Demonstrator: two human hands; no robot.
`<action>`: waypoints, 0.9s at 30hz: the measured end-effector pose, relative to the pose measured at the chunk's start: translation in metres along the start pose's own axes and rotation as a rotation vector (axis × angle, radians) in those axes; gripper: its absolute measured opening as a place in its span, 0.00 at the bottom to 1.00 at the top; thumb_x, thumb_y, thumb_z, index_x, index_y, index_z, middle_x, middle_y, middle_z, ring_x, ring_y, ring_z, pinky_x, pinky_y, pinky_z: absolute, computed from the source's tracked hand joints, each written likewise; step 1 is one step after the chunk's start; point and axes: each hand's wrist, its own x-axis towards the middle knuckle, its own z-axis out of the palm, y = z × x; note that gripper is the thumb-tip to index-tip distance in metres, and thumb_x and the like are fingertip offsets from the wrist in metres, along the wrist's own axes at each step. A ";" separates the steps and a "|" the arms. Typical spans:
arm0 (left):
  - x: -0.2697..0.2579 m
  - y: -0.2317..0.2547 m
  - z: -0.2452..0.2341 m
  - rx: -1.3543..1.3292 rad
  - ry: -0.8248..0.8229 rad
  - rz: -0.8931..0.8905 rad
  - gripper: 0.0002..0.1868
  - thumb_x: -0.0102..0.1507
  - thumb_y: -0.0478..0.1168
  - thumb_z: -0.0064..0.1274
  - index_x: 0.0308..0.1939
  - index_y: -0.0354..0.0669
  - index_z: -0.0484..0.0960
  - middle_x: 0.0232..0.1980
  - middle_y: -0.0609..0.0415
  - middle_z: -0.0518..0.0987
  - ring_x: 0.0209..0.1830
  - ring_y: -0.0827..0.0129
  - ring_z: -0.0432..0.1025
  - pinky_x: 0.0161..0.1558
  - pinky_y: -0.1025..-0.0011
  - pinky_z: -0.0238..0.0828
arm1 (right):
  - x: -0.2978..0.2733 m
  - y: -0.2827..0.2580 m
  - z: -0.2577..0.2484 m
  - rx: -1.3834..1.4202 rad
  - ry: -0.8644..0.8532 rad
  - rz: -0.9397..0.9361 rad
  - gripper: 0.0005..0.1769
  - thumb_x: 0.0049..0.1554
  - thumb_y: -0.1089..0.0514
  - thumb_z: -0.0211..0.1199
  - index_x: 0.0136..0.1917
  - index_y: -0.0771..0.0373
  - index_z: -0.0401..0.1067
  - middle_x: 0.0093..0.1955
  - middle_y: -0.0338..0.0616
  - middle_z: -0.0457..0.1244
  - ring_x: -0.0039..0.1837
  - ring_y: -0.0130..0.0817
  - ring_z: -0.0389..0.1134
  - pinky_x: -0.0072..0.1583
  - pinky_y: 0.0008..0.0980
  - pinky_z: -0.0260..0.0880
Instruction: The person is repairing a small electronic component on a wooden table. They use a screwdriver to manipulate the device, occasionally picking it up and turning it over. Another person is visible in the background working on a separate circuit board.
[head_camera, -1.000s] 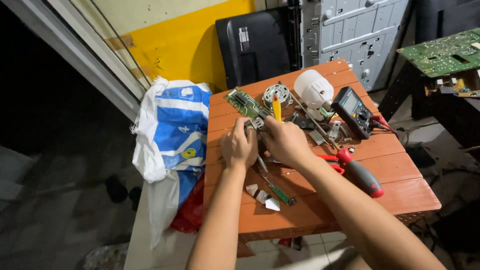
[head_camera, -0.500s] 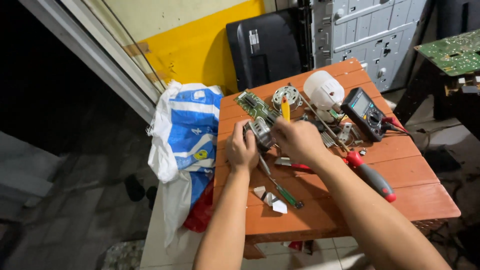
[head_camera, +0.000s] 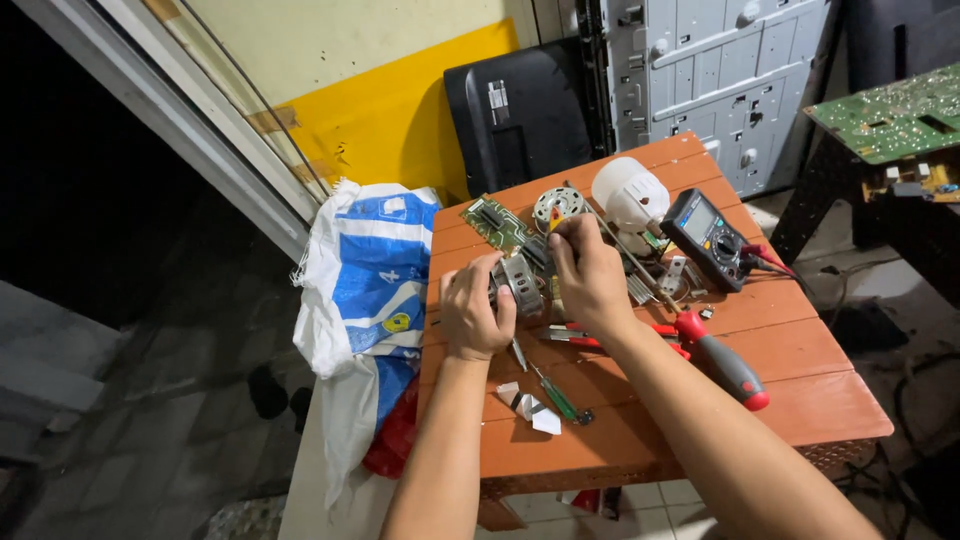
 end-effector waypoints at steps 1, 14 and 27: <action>-0.001 -0.001 0.001 0.002 0.004 -0.003 0.23 0.63 0.48 0.39 0.58 0.50 0.79 0.48 0.55 0.82 0.44 0.63 0.78 0.53 0.65 0.65 | 0.002 0.004 0.001 0.000 -0.004 -0.004 0.04 0.65 0.59 0.54 0.54 0.58 0.65 0.38 0.55 0.68 0.42 0.63 0.68 0.43 0.56 0.64; -0.010 -0.009 0.011 0.058 -0.049 -0.060 0.21 0.61 0.48 0.43 0.55 0.49 0.79 0.45 0.55 0.83 0.44 0.62 0.80 0.51 0.63 0.65 | -0.006 0.010 0.021 -0.163 -0.241 0.097 0.07 0.59 0.54 0.64 0.50 0.55 0.72 0.39 0.52 0.70 0.47 0.57 0.73 0.48 0.53 0.71; -0.010 -0.004 0.023 0.158 0.102 -0.119 0.18 0.51 0.49 0.51 0.43 0.50 0.77 0.33 0.54 0.78 0.29 0.57 0.77 0.40 0.59 0.67 | -0.004 0.006 0.045 -0.555 -0.158 0.167 0.11 0.55 0.49 0.66 0.49 0.54 0.75 0.40 0.58 0.69 0.51 0.64 0.71 0.53 0.61 0.69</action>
